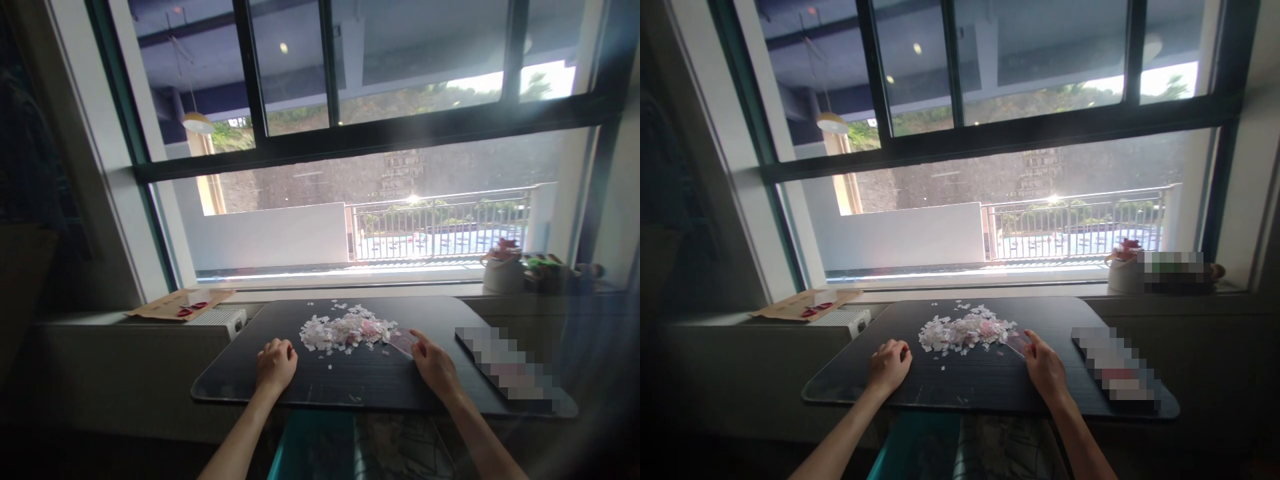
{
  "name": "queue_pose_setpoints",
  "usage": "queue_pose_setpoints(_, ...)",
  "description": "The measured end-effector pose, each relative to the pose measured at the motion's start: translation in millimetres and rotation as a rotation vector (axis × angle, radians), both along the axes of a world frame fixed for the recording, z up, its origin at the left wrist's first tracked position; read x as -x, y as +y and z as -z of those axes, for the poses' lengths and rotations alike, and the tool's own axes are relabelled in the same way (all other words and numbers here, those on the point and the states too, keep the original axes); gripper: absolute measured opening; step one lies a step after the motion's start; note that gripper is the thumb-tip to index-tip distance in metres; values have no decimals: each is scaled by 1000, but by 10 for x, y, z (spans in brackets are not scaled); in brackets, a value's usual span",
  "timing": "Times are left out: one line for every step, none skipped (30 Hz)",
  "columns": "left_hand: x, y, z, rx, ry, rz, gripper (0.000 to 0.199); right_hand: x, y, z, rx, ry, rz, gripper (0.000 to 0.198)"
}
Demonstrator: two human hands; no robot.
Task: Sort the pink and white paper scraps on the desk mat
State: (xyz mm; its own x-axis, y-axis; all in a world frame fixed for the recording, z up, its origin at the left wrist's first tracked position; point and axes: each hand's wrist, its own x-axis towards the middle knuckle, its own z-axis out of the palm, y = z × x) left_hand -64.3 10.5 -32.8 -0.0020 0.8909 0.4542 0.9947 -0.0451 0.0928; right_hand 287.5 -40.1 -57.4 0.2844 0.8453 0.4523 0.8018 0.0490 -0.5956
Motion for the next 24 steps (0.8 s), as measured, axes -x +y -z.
queue_pose_setpoints(-4, -5, -8, 2, 1, 1, 20, 13, -4, -9, 6, 7, -53, 45)
queue_pose_setpoints(-7, -8, -13, 3, 1, 2, 19, 24, -8, -17, 4, 19, -96, 45)
queue_pose_setpoints(-9, -10, -16, 4, 0, 1, 19, 30, -12, -24, -6, 34, -124, 45)
queue_pose_setpoints(-9, -10, -17, 4, -1, 0, 19, 32, -15, -28, -22, 49, -129, 45)
queue_pose_setpoints(-8, -7, -15, 3, -2, 0, 19, 31, -17, -29, -40, 61, -111, 46)
queue_pose_setpoints(-7, -3, -11, 3, -3, 0, 19, 27, -18, -28, -55, 65, -80, 47)
queue_pose_setpoints(-4, 2, -5, 0, -3, 0, 18, 24, -17, -25, -64, 62, -49, 48)
queue_pose_setpoints(0, 9, 2, -4, 0, -1, 18, 23, -16, -22, -67, 53, -27, 48)
queue_pose_setpoints(3, 15, 11, -10, 3, -2, 19, 25, -16, -19, -64, 41, -21, 48)
queue_pose_setpoints(6, 22, 19, -17, 8, -3, 19, 29, -16, -19, -55, 30, -36, 47)
queue_pose_setpoints(9, 27, 27, -23, 12, -5, 19, 36, -17, -20, -41, 23, -68, 47)
queue_pose_setpoints(11, 31, 34, -28, 15, -7, 19, 44, -20, -25, -27, 22, -108, 46)
queue_pose_setpoints(12, 33, 39, -30, 17, -6, 19, 51, -25, -31, -17, 26, -137, 45)
queue_pose_setpoints(13, 34, 41, -30, 16, -5, 19, 57, -32, -39, -12, 35, -142, 44)
queue_pose_setpoints(13, 33, 42, -29, 16, -4, 19, 61, -40, -48, -14, 47, -118, 44)
queue_pose_setpoints(12, 30, 40, -27, 15, -3, 19, 65, -49, -56, -20, 59, -71, 44)
queue_pose_setpoints(11, 28, 38, -26, 15, -2, 19, 67, -58, -64, -25, 70, -21, 44)
queue_pose_setpoints(9, 25, 34, -24, 14, -2, 19, 71, -67, -71, -24, 78, 7, 44)
queue_pose_setpoints(8, 24, 30, -23, 14, -4, 19, 75, -74, -76, -15, 85, -4, 43)
queue_pose_setpoints(7, 23, 27, -22, 13, -7, 18, 81, -81, -79, -3, 90, -55, 42)
queue_pose_setpoints(6, 23, 25, -20, 11, -8, 18, 87, -85, -80, 5, 97, -126, 41)
queue_pose_setpoints(5, 23, 25, -19, 10, -7, 18, 92, -87, -79, 6, 110, -192, 40)
queue_pose_setpoints(4, 24, 25, -19, 9, -7, 18, 97, -87, -76, -4, 132, -234, 40)
queue_pose_setpoints(4, 25, 25, -20, 8, -5, 18, 99, -85, -71, -22, 160, -251, 41)
